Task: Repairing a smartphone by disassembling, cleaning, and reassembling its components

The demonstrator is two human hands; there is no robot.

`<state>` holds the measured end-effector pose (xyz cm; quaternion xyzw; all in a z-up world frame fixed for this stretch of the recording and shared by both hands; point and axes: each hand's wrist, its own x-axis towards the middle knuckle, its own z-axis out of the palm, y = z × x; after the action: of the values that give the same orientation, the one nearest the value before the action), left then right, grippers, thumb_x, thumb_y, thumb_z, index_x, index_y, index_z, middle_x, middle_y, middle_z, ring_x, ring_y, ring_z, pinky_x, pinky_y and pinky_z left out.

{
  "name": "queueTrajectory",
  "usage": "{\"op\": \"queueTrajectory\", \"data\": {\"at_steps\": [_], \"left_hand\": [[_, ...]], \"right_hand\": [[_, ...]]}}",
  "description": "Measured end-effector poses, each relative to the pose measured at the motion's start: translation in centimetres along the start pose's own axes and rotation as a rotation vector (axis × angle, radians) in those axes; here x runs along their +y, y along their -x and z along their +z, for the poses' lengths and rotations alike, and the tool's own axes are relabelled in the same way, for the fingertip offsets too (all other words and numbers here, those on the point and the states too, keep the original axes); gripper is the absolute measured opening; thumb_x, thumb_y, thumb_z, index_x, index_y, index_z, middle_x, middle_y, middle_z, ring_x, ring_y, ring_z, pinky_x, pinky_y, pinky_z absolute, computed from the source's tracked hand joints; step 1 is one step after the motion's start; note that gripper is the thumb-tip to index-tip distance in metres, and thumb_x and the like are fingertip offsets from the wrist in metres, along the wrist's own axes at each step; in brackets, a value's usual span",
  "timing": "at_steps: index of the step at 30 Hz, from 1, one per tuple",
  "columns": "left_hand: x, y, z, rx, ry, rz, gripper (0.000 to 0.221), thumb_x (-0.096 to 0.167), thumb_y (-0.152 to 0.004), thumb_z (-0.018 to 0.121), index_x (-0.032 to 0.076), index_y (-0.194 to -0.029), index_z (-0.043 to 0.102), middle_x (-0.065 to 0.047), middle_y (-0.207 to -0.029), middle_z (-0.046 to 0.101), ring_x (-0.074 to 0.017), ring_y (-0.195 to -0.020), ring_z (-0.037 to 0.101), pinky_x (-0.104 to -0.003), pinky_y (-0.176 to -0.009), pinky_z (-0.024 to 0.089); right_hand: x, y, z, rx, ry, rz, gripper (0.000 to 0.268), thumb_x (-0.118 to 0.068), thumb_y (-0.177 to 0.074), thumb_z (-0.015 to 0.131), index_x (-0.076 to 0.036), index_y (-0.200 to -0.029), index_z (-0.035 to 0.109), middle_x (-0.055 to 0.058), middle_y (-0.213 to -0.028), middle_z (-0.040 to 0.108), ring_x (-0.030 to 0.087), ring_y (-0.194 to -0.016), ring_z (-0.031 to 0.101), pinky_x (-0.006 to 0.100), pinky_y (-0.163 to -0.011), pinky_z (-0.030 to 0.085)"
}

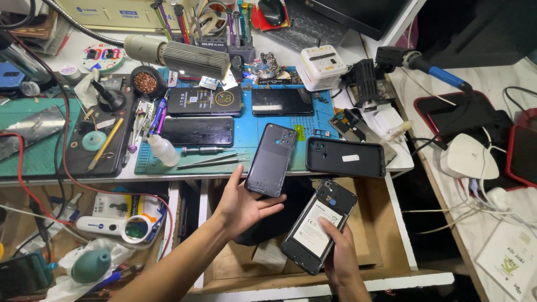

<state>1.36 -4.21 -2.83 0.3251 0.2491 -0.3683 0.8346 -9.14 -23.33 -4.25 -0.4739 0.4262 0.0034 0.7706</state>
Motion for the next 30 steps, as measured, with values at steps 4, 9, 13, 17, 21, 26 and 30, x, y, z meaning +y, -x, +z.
{"op": "queueTrajectory", "data": {"at_steps": [4, 9, 13, 17, 21, 26, 30], "left_hand": [[-1.4, -2.4, -0.3, -0.072, 0.15, 0.068, 0.084, 0.062, -0.094, 0.039, 0.005, -0.157, 0.041, -0.032, -0.144, 0.053, -0.048, -0.117, 0.061, -0.055, -0.104, 0.05], [-2.0, -2.6, -1.0, -0.123, 0.193, 0.055, 0.077, 0.058, -0.097, 0.044, 0.0, -0.146, 0.052, -0.026, -0.124, 0.061, -0.0374, -0.098, 0.061, -0.05, -0.096, 0.053], [-1.5, -1.7, -1.2, -0.387, 0.096, 0.086, 0.074, 0.053, -0.095, 0.047, -0.001, -0.145, 0.053, -0.022, -0.131, 0.064, -0.0274, -0.086, 0.062, -0.041, -0.08, 0.053], [-0.4, -1.7, -2.7, -0.562, -0.018, 0.241, 0.068, 0.046, -0.093, 0.054, 0.003, -0.145, 0.052, -0.022, -0.131, 0.064, -0.0279, -0.09, 0.064, -0.041, -0.078, 0.054], [-0.2, -0.7, -4.3, -0.568, 0.042, 0.319, 0.069, 0.041, -0.09, 0.059, -0.001, -0.143, 0.051, -0.025, -0.132, 0.062, -0.0296, -0.091, 0.064, -0.044, -0.077, 0.056], [-0.2, 1.7, -3.9, -0.383, -0.009, 0.517, 0.062, 0.04, -0.086, 0.059, 0.007, -0.138, 0.049, -0.019, -0.117, 0.064, -0.0241, -0.083, 0.06, -0.041, -0.075, 0.053], [-1.4, 1.2, -4.8, -0.263, -0.067, 0.541, 0.063, 0.043, -0.084, 0.061, 0.005, -0.133, 0.05, -0.015, -0.119, 0.064, -0.0219, -0.089, 0.06, -0.041, -0.082, 0.054]], "right_hand": [[-0.9, 0.7, 0.6, -0.004, -0.016, 0.01, 0.05, -0.01, -0.09, 0.06, -0.002, -0.139, 0.055, 0.023, -0.12, 0.068, 0.038, -0.104, 0.065, 0.049, -0.088, 0.054], [-0.7, 0.9, 0.7, -0.012, -0.02, 0.024, 0.051, -0.008, -0.09, 0.06, -0.003, -0.141, 0.052, 0.024, -0.119, 0.067, 0.039, -0.103, 0.065, 0.05, -0.086, 0.054], [-0.7, 1.2, 0.9, 0.001, 0.03, 0.004, 0.049, -0.01, -0.091, 0.06, -0.002, -0.139, 0.054, 0.024, -0.12, 0.068, 0.039, -0.104, 0.065, 0.05, -0.088, 0.054], [-0.2, -1.3, 0.1, -0.045, 0.103, -0.047, 0.045, -0.011, -0.087, 0.065, 0.001, -0.129, 0.055, 0.026, -0.11, 0.069, 0.042, -0.095, 0.066, 0.054, -0.081, 0.057], [-3.9, -2.2, 3.1, -0.11, 0.095, -0.114, 0.057, -0.01, -0.083, 0.065, -0.005, -0.138, 0.053, 0.023, -0.115, 0.07, 0.038, -0.1, 0.067, 0.045, -0.09, 0.055], [-6.0, -3.7, 7.9, -0.368, 0.219, -0.316, 0.038, -0.014, -0.086, 0.066, 0.001, -0.12, 0.059, 0.019, -0.11, 0.071, 0.033, -0.097, 0.069, 0.042, -0.085, 0.058], [-3.2, -4.6, 8.3, -0.344, 0.127, -0.285, 0.042, -0.009, -0.083, 0.067, 0.005, -0.122, 0.062, 0.023, -0.109, 0.073, 0.034, -0.09, 0.07, 0.045, -0.078, 0.06]]}}
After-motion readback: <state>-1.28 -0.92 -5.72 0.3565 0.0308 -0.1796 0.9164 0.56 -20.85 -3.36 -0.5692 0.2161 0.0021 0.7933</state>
